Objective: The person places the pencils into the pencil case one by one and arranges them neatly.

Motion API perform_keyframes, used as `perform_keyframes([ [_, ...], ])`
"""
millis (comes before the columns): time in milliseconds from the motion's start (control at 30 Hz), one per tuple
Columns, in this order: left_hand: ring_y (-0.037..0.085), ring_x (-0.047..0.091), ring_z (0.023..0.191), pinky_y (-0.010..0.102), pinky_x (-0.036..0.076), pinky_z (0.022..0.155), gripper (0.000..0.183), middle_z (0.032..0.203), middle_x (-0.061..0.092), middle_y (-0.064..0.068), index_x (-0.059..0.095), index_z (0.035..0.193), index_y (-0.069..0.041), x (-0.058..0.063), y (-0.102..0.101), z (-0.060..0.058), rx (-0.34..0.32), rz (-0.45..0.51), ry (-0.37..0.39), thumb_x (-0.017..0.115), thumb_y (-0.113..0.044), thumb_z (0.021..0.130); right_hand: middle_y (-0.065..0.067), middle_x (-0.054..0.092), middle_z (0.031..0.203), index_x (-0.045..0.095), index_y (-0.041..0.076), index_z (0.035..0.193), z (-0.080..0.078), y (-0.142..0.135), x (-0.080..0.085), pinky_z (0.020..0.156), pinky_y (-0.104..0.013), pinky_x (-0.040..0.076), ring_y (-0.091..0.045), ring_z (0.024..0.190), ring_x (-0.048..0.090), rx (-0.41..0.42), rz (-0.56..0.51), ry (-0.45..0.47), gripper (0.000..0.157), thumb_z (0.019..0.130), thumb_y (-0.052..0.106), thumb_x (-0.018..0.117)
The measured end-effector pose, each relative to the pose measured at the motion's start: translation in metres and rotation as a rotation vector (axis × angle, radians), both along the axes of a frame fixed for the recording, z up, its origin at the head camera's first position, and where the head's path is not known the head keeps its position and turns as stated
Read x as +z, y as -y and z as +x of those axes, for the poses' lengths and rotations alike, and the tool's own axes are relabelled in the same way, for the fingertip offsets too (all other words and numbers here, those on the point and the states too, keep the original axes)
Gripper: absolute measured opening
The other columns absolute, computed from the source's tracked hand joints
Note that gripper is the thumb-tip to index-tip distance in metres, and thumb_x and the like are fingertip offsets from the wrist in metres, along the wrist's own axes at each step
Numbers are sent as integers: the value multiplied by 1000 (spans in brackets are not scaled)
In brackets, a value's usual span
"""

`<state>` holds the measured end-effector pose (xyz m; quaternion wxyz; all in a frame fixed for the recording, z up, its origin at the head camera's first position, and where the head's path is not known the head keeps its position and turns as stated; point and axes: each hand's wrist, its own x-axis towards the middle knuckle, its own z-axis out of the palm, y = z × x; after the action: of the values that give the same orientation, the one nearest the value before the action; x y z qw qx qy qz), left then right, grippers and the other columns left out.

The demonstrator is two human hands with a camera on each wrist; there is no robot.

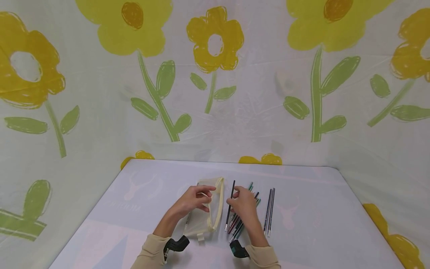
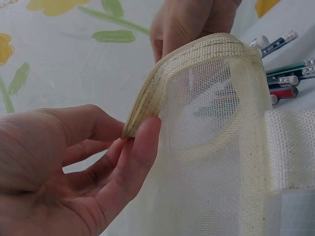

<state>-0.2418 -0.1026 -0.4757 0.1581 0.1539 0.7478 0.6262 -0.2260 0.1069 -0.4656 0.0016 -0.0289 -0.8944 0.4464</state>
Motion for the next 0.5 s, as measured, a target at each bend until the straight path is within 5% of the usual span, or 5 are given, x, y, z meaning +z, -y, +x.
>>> perform_keyframes([
  [500, 17, 62, 80, 36, 65, 66, 43, 103, 58, 13, 57, 135, 1, 0, -2, 1, -12, -2, 8, 60, -5, 93, -17, 68, 97, 57, -5, 131, -4, 13, 0, 51, -28, 61, -13, 54, 66, 56, -101, -7, 53, 81, 5, 69],
])
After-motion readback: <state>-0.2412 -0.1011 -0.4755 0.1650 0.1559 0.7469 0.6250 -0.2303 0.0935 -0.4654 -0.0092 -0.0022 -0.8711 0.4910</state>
